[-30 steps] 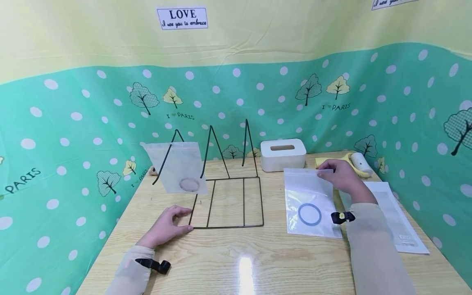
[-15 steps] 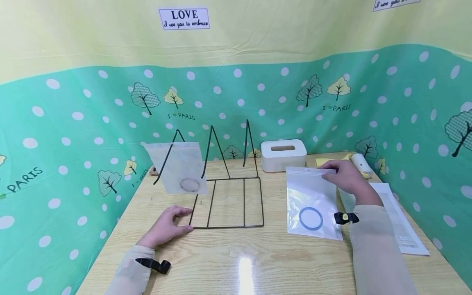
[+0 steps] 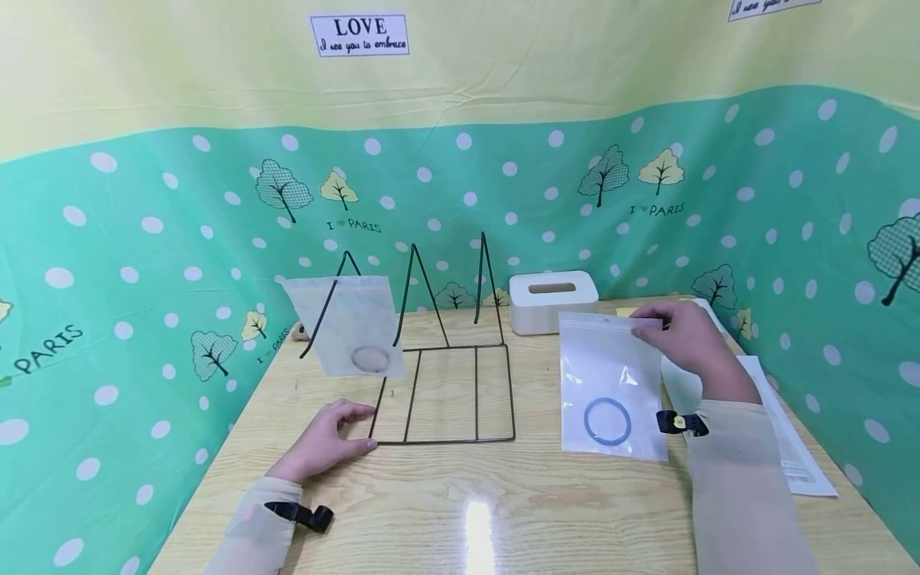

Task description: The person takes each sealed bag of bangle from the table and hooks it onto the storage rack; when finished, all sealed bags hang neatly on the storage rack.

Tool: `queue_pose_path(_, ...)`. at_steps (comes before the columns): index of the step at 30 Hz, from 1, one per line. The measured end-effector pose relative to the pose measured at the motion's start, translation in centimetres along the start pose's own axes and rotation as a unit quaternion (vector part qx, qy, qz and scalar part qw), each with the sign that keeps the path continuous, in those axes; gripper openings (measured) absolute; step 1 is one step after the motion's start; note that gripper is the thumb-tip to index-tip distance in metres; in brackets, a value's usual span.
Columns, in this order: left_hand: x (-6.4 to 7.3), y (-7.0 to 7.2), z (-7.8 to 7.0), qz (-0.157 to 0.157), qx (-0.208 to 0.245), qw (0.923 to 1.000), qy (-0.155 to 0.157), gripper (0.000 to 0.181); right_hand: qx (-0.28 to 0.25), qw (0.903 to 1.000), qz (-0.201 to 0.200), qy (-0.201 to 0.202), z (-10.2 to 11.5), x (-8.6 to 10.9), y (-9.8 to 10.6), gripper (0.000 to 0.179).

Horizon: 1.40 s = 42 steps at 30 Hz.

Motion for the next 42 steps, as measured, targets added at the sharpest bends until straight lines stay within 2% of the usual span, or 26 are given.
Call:
queue_pose_path(6,-0.1,0.1,0.0,0.0,0.001,1.0,-0.005,0.061,-0.001,0.9996,-0.022,0.016,1.4,0.8,1.1,0.033)
queue_pose_path(21,-0.1,0.0,-0.2,-0.001,0.002,0.9999,-0.01,0.061,-0.011,0.9985,-0.044,0.031,3.4,2.5,2.6,0.024)
queue_pose_path(30,-0.1,0.0,0.1,0.001,-0.002,1.0,-0.001,0.06,-0.009,0.997,-0.062,0.046,5.3,3.9,3.8,0.015)
queue_pose_path(36,-0.1,0.0,0.0,-0.001,0.0,1.0,-0.004,0.06,-0.021,0.9929,-0.084,0.081,6.5,4.5,4.4,0.011)
queue_pose_path(42,-0.1,0.0,-0.1,-0.001,0.002,1.0,-0.005,0.06,-0.047,0.9885,-0.115,0.087,6.9,4.7,4.8,0.008)
Point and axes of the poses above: each hand's wrist, its own x-axis away from the middle knuckle, its own y-axis out of the back of the hand, z = x × y, the point moved 9 cm from there along -x, towards the middle knuckle, and after that the axes turned 9 degrees about -y, right-handed, at the moved point
